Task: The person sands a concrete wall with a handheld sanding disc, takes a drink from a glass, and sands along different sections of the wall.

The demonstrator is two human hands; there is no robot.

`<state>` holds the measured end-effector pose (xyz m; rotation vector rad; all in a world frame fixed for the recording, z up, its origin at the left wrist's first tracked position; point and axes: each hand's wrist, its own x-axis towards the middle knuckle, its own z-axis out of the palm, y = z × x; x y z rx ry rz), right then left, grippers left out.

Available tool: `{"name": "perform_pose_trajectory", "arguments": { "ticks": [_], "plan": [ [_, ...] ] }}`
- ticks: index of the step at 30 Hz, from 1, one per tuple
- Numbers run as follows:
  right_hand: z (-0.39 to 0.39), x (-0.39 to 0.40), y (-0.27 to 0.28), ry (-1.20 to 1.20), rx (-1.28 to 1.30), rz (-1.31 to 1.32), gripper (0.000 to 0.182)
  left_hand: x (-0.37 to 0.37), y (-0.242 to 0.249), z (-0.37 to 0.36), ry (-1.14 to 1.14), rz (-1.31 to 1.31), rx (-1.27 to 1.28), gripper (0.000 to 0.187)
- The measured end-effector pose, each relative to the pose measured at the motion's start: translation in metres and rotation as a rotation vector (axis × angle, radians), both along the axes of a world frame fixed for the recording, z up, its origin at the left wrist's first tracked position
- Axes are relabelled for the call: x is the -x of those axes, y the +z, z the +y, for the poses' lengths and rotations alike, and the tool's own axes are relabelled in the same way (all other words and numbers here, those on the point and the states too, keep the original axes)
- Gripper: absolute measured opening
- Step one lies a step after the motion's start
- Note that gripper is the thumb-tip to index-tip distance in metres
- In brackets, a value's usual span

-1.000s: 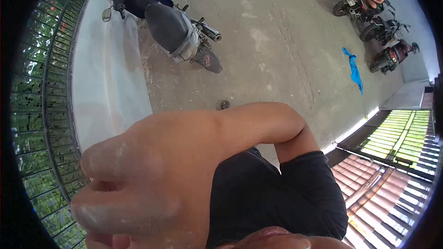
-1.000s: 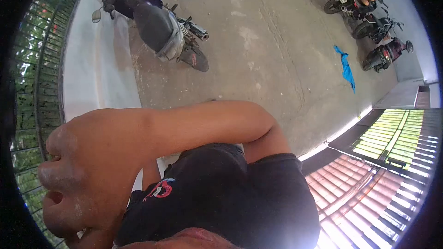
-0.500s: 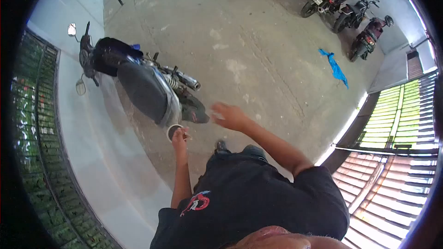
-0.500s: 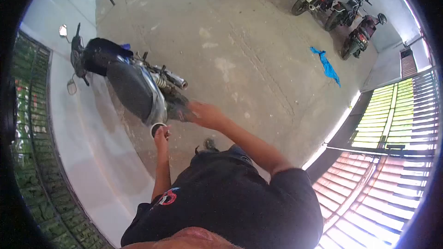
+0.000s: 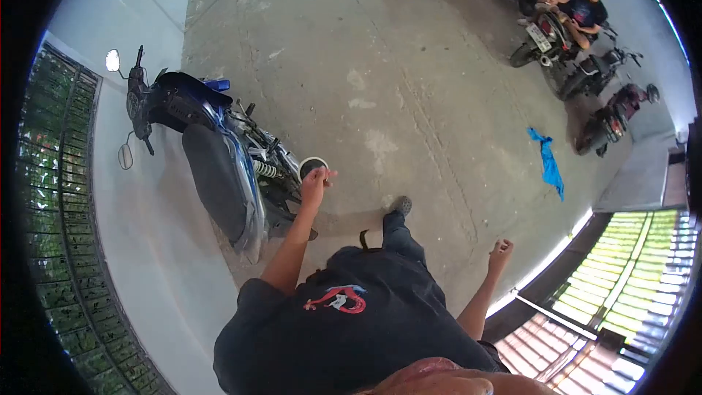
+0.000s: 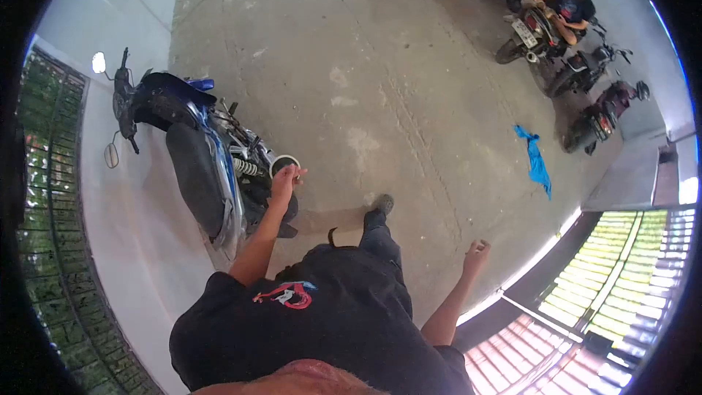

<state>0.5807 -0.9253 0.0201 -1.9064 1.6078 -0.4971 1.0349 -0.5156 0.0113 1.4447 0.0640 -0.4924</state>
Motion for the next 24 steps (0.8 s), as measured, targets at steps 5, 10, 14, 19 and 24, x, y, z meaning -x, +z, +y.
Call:
{"name": "perform_pose_trajectory", "arguments": {
  "ticks": [5, 10, 14, 19, 24],
  "plan": [
    [-0.176, -0.096, 0.015, 0.008, -0.089, -0.110, 0.034, -0.062, 0.010, -0.112, 0.077, -0.046, -0.015, 0.034],
    [-0.340, -0.188, 0.004, 0.005, -0.131, -0.267, 0.032, -0.103, 0.038, -0.178, 0.130, -0.067, -0.049, 0.038],
    [-0.450, -0.274, 0.013, 0.007, -0.028, -0.352, 0.033, -0.140, 0.024, -0.207, 0.288, 0.068, -0.095, 0.036],
    [-0.609, -0.381, 0.005, -0.016, 0.070, -0.390, 0.035, -0.215, -0.009, -0.261, 0.403, 0.117, -0.220, 0.030],
    [-0.726, -0.477, 0.058, -0.063, 0.091, -0.417, 0.037, -0.325, -0.071, -0.335, 0.441, 0.080, -0.195, 0.031]
  ]
}}
